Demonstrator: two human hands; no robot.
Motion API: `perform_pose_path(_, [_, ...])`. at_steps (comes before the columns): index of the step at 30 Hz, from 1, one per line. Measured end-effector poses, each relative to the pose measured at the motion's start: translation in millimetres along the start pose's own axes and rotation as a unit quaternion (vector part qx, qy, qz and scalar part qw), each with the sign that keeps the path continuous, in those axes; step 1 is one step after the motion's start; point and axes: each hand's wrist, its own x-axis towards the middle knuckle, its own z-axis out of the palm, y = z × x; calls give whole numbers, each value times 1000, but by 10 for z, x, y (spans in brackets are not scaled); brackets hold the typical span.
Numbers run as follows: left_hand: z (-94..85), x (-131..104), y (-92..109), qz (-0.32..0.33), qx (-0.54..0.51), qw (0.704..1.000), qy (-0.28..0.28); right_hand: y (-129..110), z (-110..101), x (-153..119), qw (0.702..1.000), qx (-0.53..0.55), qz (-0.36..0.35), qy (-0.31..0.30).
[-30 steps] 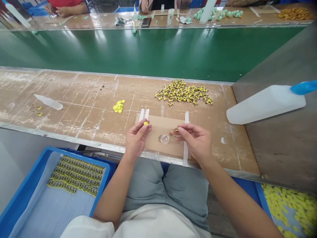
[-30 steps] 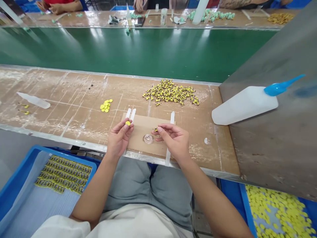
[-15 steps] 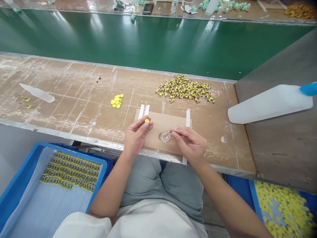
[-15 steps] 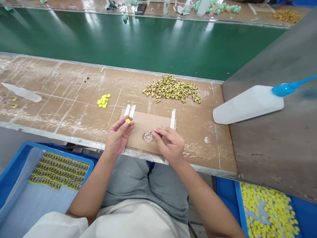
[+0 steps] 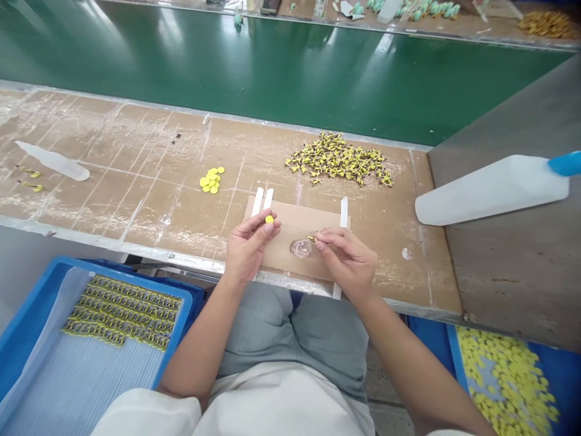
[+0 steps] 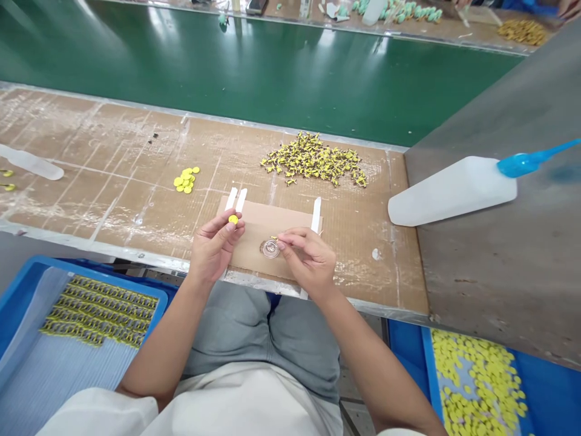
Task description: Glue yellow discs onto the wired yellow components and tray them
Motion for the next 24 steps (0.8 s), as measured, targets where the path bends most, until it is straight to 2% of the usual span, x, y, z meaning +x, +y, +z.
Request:
perform_pose_path(3, [11, -2, 11, -4, 2, 1000, 2, 44, -1, -2, 1000, -3, -6, -2])
perform_pose_path(7, [21, 0, 18, -4, 7, 1000, 1, 111, 10, -14, 998, -25, -41, 27])
perform_pose_path(15, [18, 1, 13, 4, 3, 1000, -10, 70, 15, 45, 982, -110, -154, 26])
perform_pose_path(24, [2, 5, 6, 9, -11, 1000, -23, 91, 17, 26, 985, -94, -144, 5])
